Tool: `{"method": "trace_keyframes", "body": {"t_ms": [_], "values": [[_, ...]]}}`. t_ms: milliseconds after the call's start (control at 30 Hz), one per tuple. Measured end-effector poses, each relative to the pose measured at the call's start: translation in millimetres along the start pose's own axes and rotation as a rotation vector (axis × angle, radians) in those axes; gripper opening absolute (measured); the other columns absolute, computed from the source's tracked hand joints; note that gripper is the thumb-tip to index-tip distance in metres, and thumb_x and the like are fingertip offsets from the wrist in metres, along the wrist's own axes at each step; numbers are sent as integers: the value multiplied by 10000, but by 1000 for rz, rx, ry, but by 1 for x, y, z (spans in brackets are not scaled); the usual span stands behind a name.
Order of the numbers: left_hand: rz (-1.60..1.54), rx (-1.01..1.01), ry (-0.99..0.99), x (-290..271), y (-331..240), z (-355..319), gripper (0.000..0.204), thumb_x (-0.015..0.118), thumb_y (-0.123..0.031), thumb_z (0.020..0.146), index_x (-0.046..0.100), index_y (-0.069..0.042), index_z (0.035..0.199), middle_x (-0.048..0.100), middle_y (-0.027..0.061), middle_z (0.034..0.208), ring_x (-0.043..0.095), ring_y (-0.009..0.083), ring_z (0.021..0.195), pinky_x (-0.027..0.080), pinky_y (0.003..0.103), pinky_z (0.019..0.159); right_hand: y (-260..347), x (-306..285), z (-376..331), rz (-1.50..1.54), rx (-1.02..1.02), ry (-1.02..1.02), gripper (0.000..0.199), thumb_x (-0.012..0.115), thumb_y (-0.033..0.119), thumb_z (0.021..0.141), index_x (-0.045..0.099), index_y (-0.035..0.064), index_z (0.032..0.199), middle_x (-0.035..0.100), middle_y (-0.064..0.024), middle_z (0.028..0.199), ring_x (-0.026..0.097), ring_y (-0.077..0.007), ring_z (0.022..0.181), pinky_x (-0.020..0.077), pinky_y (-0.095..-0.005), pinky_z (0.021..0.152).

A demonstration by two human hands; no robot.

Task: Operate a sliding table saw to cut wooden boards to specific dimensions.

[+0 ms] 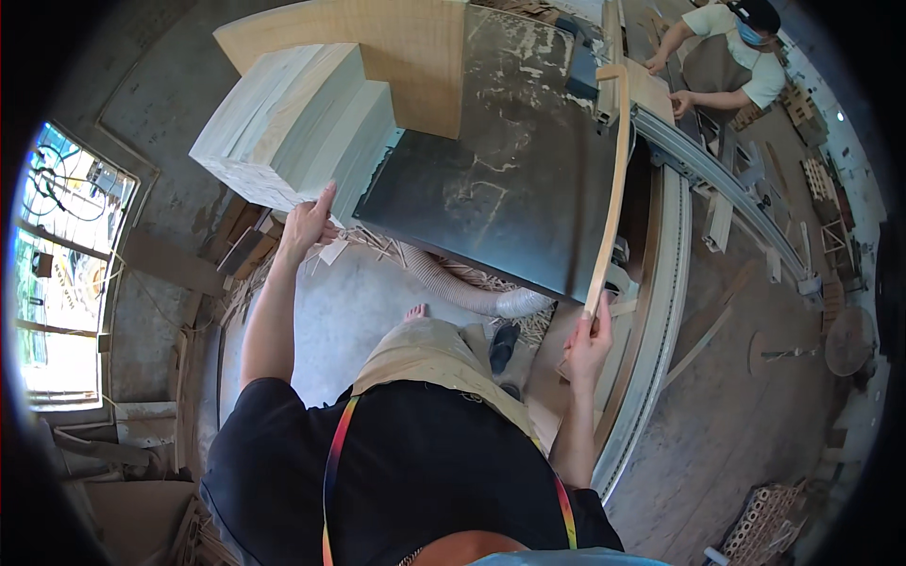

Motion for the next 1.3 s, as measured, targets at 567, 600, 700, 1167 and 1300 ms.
{"method": "trace_keyframes", "body": {"t_ms": [567, 600, 700, 1167, 1300], "values": [[181, -254, 513, 122, 175, 57, 499, 716, -444, 960, 719, 52, 898, 715, 112, 771, 684, 218, 630, 592, 319, 602, 35, 64, 333, -866, -319, 17, 491, 546, -4, 1001, 513, 1, 1491, 626, -216, 1408, 636, -363, 1251, 503, -399, 1073], [125, -240, 534, 129, 170, 62, 522, 718, -461, 952, 718, 59, 911, 712, 106, 759, 683, 221, 639, 589, 330, 621, 29, 70, 372, -882, -272, 19, 488, 544, -21, 998, 510, -23, 1485, 607, -228, 1434, 618, -368, 1287, 489, -394, 1104], [141, -198, 541, 134, 165, 68, 568, 702, -508, 947, 716, 57, 888, 697, 109, 734, 671, 231, 632, 584, 332, 632, 12, 81, 444, -850, -263, 41, 481, 533, 23, 1019, 504, -32, 1496, 599, -228, 1446, 616, -394, 1274, 492, -393, 1082], [319, 135, 607, 227, 93, 52, 503, 691, -479, 935, 768, 7, 831, 723, 75, 707, 672, 215, 616, 580, 340, 604, -31, 45, 276, -824, -233, -35, 503, 494, 17, 1056, 465, 69, 1555, 623, -223, 1421, 661, -447, 1175, 548, -439, 980], [306, 253, 658, 269, 50, 19, 492, 693, -474, 934, 761, -1, 819, 710, 68, 692, 651, 208, 582, 570, 335, 591, -31, 40, 230, -869, -368, -89, 511, 511, 2, 1041, 468, 58, 1547, 639, -242, 1389, 672, -461, 1142, 557, -443, 956]]}}
Point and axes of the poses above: each hand's wrist, its own z-axis towards the middle knuckle, its own x-axis out of the palm, y = z × x, the point moved 7 cm from there along z, towards the middle knuckle
